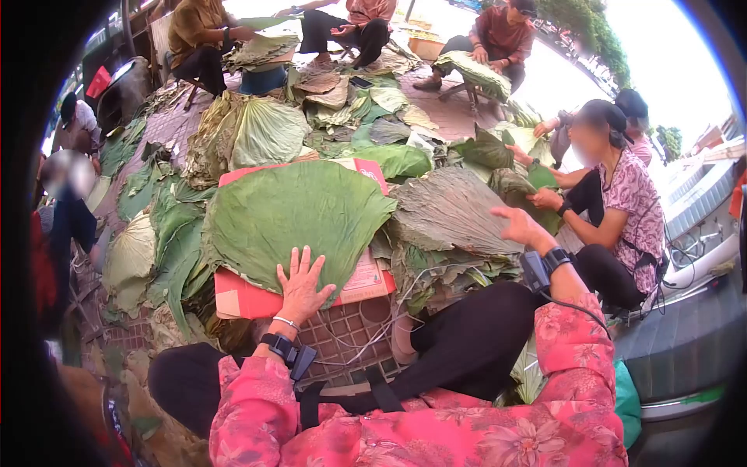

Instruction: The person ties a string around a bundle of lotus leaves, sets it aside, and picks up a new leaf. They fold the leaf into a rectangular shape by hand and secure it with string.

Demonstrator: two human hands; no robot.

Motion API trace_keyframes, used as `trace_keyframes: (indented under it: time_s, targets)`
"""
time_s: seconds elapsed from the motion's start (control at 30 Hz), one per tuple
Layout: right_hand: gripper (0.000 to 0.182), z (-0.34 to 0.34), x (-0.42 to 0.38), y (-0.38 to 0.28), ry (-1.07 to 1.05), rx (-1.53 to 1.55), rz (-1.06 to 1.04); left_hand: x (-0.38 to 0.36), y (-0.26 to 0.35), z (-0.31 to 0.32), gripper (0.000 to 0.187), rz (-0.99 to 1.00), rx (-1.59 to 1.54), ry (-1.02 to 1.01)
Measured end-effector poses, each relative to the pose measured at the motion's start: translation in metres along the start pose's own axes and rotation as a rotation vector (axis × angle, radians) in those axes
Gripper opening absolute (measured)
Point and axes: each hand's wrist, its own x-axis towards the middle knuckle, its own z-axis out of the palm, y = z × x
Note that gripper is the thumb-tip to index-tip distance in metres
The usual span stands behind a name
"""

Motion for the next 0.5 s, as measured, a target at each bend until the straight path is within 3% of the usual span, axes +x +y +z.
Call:
trace_keyframes:
  time_s: [0.07,0.2,0.3,0.4,0.5]
  targets:
    - [0.055,-0.010,-0.035,0.013,-0.152,-0.022,0.214,0.000,0.000,0.000,0.070,-0.010,-0.006,-0.007]
    - [0.054,0.022,-0.070,0.041,-0.027,0.082,0.227,0.001,0.000,0.001,0.070,-0.023,-0.008,-0.020]
    - [0.049,0.018,-0.071,0.037,-0.015,0.092,0.395,0.002,0.000,0.000,0.070,-0.019,-0.001,-0.021]
    - [0.041,0.038,-0.069,0.078,0.070,-0.021,0.052,0.002,0.000,0.001,0.070,-0.007,0.005,-0.011]
    - [0.032,0.046,-0.068,0.087,0.111,-0.097,0.135,0.000,-0.004,0.004,0.070,0.011,0.004,0.003]
